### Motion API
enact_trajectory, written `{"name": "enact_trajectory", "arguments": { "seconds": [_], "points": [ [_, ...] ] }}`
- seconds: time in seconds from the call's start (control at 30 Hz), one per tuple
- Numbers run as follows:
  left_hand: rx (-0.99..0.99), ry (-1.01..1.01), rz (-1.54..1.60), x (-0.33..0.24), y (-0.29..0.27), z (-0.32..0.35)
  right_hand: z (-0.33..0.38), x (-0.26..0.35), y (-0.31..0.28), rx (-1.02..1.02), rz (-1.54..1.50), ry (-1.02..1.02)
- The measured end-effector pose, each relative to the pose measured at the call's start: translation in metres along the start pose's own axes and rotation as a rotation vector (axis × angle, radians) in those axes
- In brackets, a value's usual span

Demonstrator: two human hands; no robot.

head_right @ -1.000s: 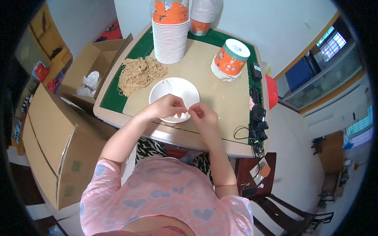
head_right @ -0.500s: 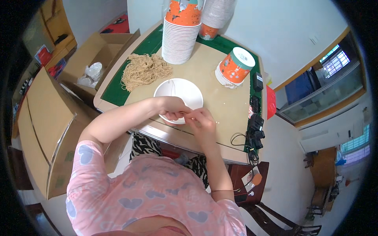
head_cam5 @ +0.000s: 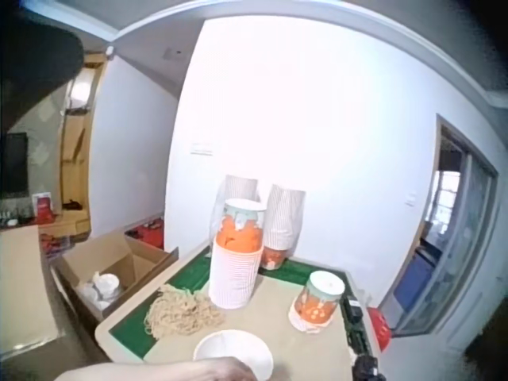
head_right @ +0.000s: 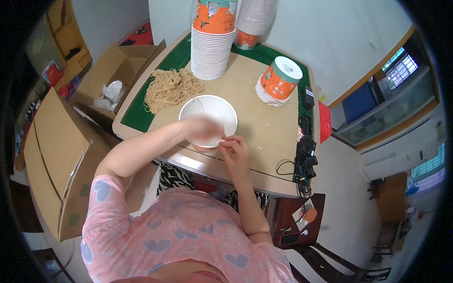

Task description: Threading and tying string around paper bowls for packaging.

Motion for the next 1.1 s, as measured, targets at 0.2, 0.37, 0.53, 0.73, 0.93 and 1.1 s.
{"name": "enact_trajectory", "arguments": {
  "seconds": [0.2, 0.37, 0.53, 0.73, 0.93, 1.1],
  "points": [
    [-0.069, 0.028, 0.003, 0.003, -0.001, -0.005, 0.001, -0.003, 0.002, -0.044, 0.023, -0.104],
    [-0.107, -0.008, -0.161, 0.003, -0.001, -0.004, 0.002, 0.004, 0.001, -0.036, 0.045, -0.103],
    [-0.061, -0.109, -0.211, -0.003, 0.001, -0.001, 0.001, 0.002, 0.002, -0.023, 0.059, -0.138],
    [0.023, -0.128, -0.151, -0.004, 0.003, 0.002, 0.003, 0.001, 0.002, -0.020, 0.068, -0.171],
    [0.007, -0.095, -0.063, -0.005, 0.005, 0.003, 0.006, -0.001, 0.003, -0.031, 0.026, -0.180],
    [0.009, -0.125, -0.088, -0.005, 0.003, 0.000, 0.009, -0.001, 0.006, -0.021, -0.010, -0.157]
  ]
}}
Point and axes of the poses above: each hand's wrist, its own z-axis away from the middle knuckle, its own y-axis out of the palm, x = y × z, the point moved 3 cm from there along -z, towards the middle knuckle, and after that the axes turned 5 degrees about -x, right-handed, at the moved point
